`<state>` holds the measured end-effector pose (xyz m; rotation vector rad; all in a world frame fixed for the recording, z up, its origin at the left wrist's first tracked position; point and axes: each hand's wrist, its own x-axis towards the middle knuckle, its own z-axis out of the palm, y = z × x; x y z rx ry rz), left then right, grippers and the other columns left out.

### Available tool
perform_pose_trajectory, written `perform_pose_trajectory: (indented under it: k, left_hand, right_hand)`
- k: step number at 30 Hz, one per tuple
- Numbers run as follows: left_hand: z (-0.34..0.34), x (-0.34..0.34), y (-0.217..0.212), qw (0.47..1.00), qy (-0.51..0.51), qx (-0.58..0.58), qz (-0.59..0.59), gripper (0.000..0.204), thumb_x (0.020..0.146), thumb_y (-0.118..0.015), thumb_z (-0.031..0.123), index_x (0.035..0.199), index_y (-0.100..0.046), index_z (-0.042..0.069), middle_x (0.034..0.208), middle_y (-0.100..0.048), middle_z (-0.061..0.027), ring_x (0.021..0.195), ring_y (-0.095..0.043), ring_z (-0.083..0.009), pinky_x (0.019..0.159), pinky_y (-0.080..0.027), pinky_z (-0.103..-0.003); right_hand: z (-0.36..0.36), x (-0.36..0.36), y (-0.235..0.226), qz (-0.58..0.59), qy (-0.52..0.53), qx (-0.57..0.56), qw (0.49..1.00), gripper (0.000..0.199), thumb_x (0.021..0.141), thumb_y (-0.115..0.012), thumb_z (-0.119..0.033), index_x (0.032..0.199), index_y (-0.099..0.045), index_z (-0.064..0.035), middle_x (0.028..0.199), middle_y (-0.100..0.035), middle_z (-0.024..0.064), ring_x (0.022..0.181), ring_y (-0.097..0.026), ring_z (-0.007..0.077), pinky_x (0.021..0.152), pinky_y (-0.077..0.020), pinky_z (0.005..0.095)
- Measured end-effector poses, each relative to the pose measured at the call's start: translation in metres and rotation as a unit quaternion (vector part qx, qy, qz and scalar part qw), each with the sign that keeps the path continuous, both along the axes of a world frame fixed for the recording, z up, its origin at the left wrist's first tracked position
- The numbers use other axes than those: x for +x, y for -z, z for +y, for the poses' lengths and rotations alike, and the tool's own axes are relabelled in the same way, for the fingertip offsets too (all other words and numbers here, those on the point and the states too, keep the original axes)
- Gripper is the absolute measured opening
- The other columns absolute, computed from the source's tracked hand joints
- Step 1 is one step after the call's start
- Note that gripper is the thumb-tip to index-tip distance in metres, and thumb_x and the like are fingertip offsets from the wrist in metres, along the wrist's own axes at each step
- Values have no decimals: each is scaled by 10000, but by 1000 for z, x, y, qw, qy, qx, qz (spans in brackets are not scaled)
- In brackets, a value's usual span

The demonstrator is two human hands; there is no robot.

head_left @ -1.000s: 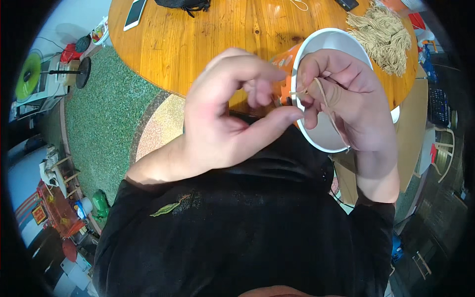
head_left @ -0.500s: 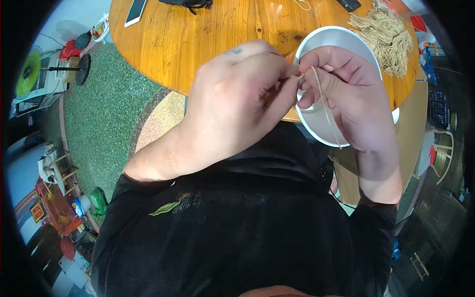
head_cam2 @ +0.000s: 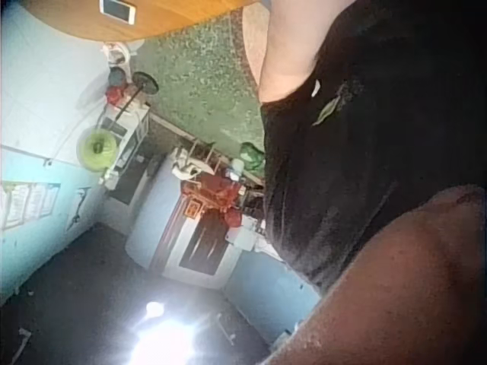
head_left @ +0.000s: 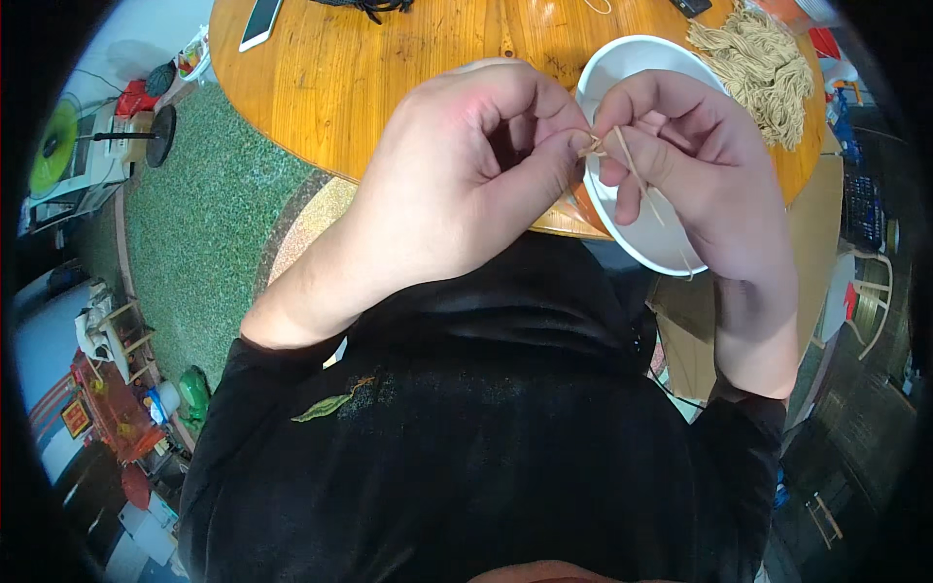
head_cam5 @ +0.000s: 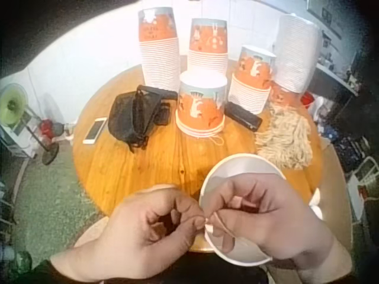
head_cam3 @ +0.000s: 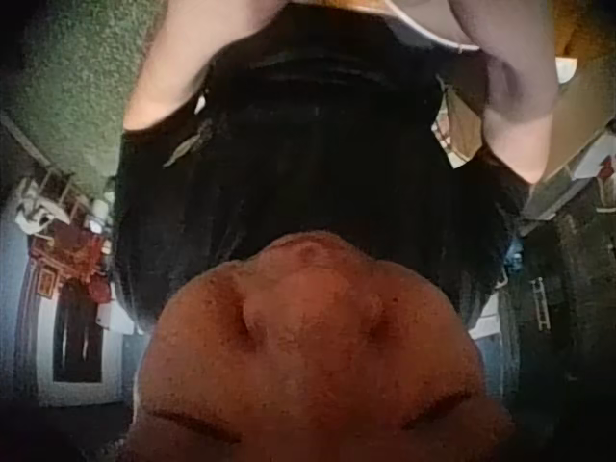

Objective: Threading a cord through pre-drilled holes in a paper bucket to attach a handle.

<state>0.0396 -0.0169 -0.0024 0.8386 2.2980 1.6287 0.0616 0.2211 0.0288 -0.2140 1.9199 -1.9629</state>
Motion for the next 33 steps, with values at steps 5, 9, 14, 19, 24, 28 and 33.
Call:
perform_pose_trajectory:
  k: [5, 9, 14, 19, 24, 28, 33]
  left_hand:
    - [2, 0, 2, 1000, 1, 7, -28, 86, 1060, -737, 65, 1070, -692, -7, 888, -692, 19, 803, -635, -41, 738, -522, -213]
    - [2, 2, 4, 1000, -11, -1, -21, 78, 1059, -736, 61, 1070, -696, -5, 883, -690, 20, 790, -632, -40, 727, -520, -206]
    - [1, 2, 5, 1000, -26, -13, 3, 46, 1042, -740, 29, 1030, -708, -3, 865, -686, 14, 766, -625, -40, 680, -512, -212]
    - [2, 4, 8, 995, -34, -22, 88, 55, 1018, -753, 11, 984, -712, -3, 859, -673, -6, 750, -624, -61, 661, -505, -225]
    - [-1, 1, 11, 991, 2, -12, 130, 49, 1001, -741, -18, 1037, -709, -9, 932, -679, -38, 762, -640, -91, 681, -510, -236]
    - [1, -8, 15, 988, -14, 57, 141, 180, 994, -720, -41, 1169, -689, -16, 1019, -692, -68, 818, -675, -128, 741, -535, -246]
    - [16, -45, 27, 945, 30, 105, 310, 217, 952, -753, 23, 1167, -731, 4, 983, -704, -131, 897, -721, -293, 765, -587, -372]
  right_hand:
    - [-8, 9, 1, 107, 65, 141, 982, 126, 987, -705, 2, 1108, -719, 34, 903, -728, 39, 777, -684, 80, 744, -533, 217]
    - [-14, 11, 2, 231, 84, 256, 935, 111, 910, -755, 20, 1018, -731, 34, 892, -731, 26, 796, -702, 83, 755, -538, 238]
    - [-15, 9, 5, 374, 77, 354, 854, 132, 839, -781, 21, 956, -727, -8, 863, -721, 62, 783, -730, 153, 727, -557, 281]
    - [-15, 4, 14, 509, 80, 354, 780, 165, 806, -812, 14, 936, -723, -36, 869, -710, 101, 790, -740, 238, 723, -582, 334]
    - [-14, 2, 13, 558, 110, 364, 738, 178, 826, -848, -2, 951, -728, -43, 941, -745, 78, 845, -753, 263, 765, -608, 356]
    - [-6, 3, 12, 563, 87, 377, 731, 176, 840, -846, 3, 969, -737, -44, 954, -754, 79, 864, -757, 254, 773, -610, 347]
    - [-9, -2, 6, 513, 74, 398, 757, 190, 838, -824, 37, 1002, -748, -22, 959, -762, 85, 813, -731, 194, 759, -581, 293]
